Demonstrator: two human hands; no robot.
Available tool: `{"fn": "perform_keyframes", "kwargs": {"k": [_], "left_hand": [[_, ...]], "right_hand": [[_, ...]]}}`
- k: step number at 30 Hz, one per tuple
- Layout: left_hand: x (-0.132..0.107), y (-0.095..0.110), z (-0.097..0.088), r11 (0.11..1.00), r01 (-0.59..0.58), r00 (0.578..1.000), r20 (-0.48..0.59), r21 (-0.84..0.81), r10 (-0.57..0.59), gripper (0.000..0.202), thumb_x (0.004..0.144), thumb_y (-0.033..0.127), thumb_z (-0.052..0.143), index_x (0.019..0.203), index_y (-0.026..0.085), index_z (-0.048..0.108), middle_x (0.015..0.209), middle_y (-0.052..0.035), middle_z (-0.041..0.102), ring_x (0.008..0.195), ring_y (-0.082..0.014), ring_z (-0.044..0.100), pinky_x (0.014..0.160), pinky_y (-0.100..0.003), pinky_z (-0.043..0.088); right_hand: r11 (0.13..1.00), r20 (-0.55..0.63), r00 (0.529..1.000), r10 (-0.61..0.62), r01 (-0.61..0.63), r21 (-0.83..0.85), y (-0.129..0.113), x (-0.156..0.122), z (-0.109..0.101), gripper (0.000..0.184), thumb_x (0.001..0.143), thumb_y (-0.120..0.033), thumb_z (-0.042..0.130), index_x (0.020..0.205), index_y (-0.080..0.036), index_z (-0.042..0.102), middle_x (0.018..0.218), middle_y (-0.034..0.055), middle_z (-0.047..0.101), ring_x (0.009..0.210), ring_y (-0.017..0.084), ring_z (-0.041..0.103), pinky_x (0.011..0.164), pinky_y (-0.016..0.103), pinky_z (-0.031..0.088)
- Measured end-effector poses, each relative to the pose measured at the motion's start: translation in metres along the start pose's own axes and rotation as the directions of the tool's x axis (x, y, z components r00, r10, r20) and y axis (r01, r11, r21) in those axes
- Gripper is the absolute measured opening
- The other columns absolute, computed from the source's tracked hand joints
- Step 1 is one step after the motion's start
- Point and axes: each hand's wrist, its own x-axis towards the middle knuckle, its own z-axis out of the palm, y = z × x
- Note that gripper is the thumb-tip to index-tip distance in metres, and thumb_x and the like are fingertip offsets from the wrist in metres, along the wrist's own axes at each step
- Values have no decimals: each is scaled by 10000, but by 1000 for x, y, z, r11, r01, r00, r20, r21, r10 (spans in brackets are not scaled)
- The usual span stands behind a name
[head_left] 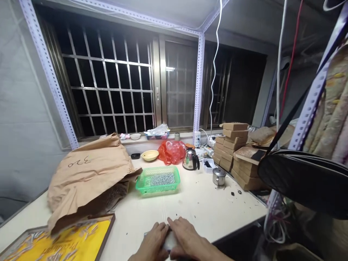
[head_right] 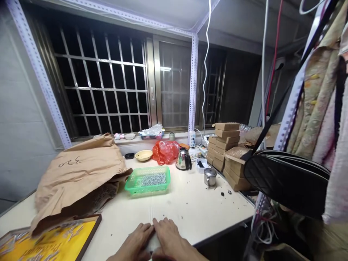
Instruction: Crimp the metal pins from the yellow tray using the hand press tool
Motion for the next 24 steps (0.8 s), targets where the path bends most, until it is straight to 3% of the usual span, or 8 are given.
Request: {"fn": "perform_keyframes", "kwargs": {"k": [5, 8, 10, 15, 20, 24], "left_hand": [[6, 5, -2, 988, -25, 1000, 7, 151, 24, 551, 618, 335, 678, 1139, 193, 563, 1118, -93, 569, 1033, -286, 495, 850, -383, 451], [8, 4, 1, 991, -56, 996, -57, 122, 63, 380, 704, 432, 650, 1008, 207, 621, 1008, -76, 596, 981, -263, 513, 792, -352, 453], [9, 3, 3, 996, -49, 992, -112, 75, 57, 369, 755, 520, 588, 923, 196, 645, 928, -75, 605, 933, -248, 525, 756, -334, 444], [14, 2, 5, 1000, -26, 977, -213, 10, 28, 520, 841, 615, 380, 798, 179, 659, 843, -84, 609, 884, -235, 530, 692, -320, 413], [19, 5, 4, 1000, -9, 981, -194, -4, 8, 511, 868, 581, 355, 771, 179, 655, 834, -87, 614, 885, -239, 526, 670, -333, 412], [13, 12, 4, 998, 57, 978, -201, -11, -58, 379, 864, 493, 456, 943, 167, 631, 920, -101, 614, 950, -264, 516, 751, -377, 442]], "right_hand": [[991, -7, 998, 59, -60, -116, -6, -8, -9, 609, 606, -388, 736, 1133, -124, 581, 1147, 147, 563, 1083, 335, 484, 919, 444, 383], [984, -1, 1000, 19, -19, -179, -7, -6, -13, 340, 716, -324, 666, 996, -137, 625, 1034, 111, 606, 1007, 282, 528, 869, 384, 395], [977, 14, 1000, -21, 23, -212, -5, -2, -16, 220, 794, -311, 613, 940, -146, 627, 971, 89, 624, 959, 249, 550, 824, 345, 397], [953, 35, 987, -156, 160, -258, 12, 13, -19, 227, 906, -354, 492, 882, -159, 606, 890, 64, 633, 854, 208, 569, 740, 301, 387], [945, -14, 969, -246, 236, -224, 25, 15, -10, 231, 929, -342, 453, 832, -177, 584, 809, 41, 611, 789, 186, 555, 724, 295, 379], [957, -27, 973, -231, 222, -189, 30, 11, -19, 211, 892, -357, 514, 995, -188, 586, 906, 60, 601, 866, 205, 535, 772, 316, 394]]}}
